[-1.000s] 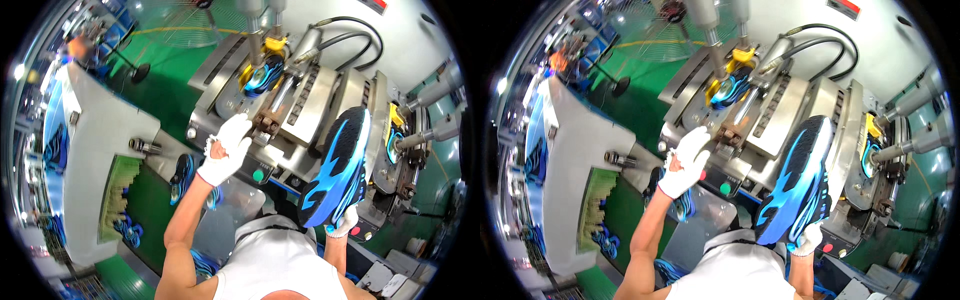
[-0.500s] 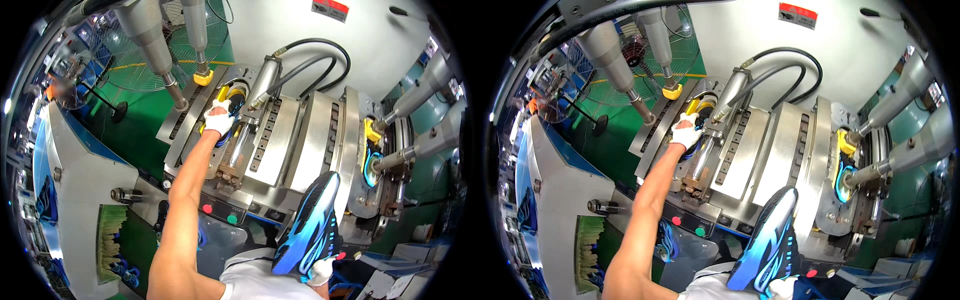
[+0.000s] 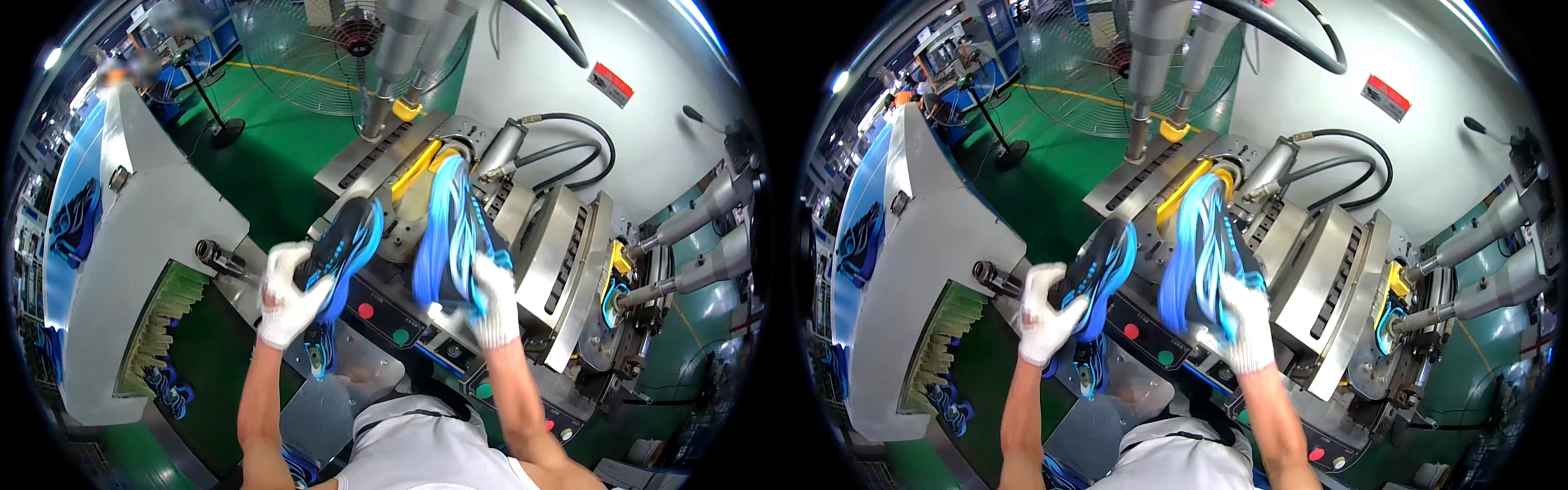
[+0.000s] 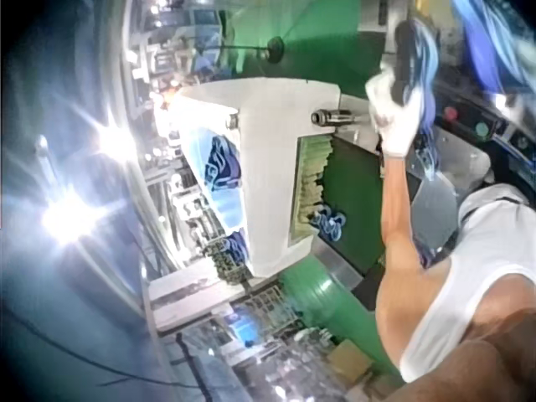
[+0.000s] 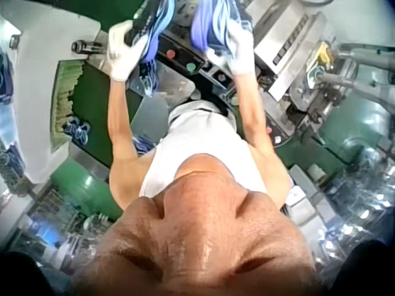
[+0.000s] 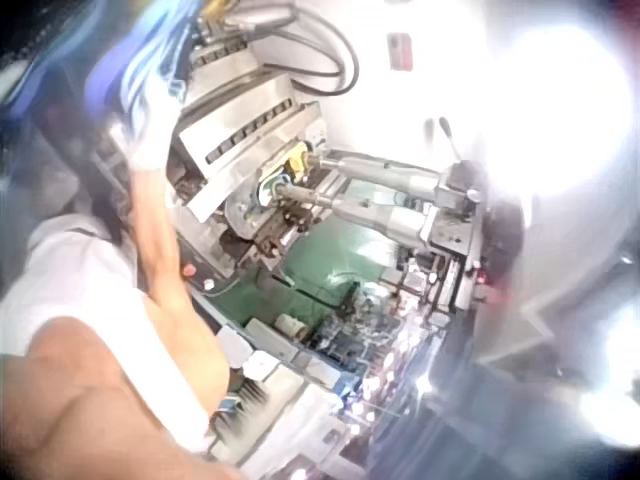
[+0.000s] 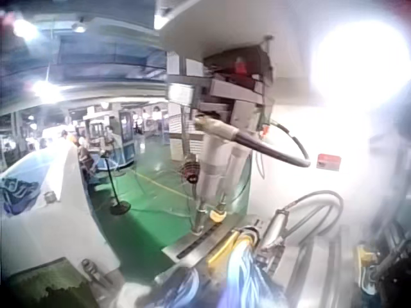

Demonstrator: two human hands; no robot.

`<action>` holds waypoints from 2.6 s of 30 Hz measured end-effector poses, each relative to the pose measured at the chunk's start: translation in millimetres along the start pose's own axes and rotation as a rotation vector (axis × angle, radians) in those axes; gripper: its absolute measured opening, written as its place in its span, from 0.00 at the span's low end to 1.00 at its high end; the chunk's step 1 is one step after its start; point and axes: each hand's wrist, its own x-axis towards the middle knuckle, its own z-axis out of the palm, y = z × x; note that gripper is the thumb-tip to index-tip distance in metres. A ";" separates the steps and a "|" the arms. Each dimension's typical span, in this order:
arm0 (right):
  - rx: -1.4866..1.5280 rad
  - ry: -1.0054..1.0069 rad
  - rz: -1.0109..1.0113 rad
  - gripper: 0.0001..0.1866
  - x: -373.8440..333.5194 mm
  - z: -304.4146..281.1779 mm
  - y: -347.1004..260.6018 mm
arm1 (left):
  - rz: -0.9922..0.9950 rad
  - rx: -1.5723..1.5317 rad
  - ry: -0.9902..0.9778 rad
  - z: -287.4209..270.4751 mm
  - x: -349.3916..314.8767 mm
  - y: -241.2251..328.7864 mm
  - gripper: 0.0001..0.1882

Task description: The person moves shoes between a metal table, a conveyor belt, and a pressing machine, placing the footwear into molds and onto the belt by hand.

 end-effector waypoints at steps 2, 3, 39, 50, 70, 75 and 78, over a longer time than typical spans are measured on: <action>0.242 -0.180 0.139 0.13 76.1 38.7 1.2 | -0.197 0.096 -0.065 -30.2 -69.4 -8.4 0.27; 0.274 -0.183 0.166 0.12 121.8 41.2 9.4 | -0.253 0.091 -0.070 -39.2 -104.1 -16.5 0.27; -1.686 -0.681 -0.674 0.45 -44.6 -17.4 177.7 | -1.016 0.329 -0.045 20.8 -358.3 -174.8 0.35; -2.296 -0.375 -0.592 0.53 -69.4 -48.8 228.1 | -0.771 0.202 0.042 -137.1 -367.6 -226.2 0.24; -2.031 -0.293 0.287 0.40 -245.8 -52.0 272.2 | -0.982 0.783 0.270 -369.2 -585.5 -369.0 0.16; -1.371 -0.616 0.450 0.49 -288.0 74.3 308.5 | -0.739 0.369 0.120 -299.8 -486.1 -218.7 0.14; -1.680 -0.915 0.041 0.49 -310.1 121.5 320.0 | -0.553 0.130 -0.245 -230.1 -420.2 -136.4 0.13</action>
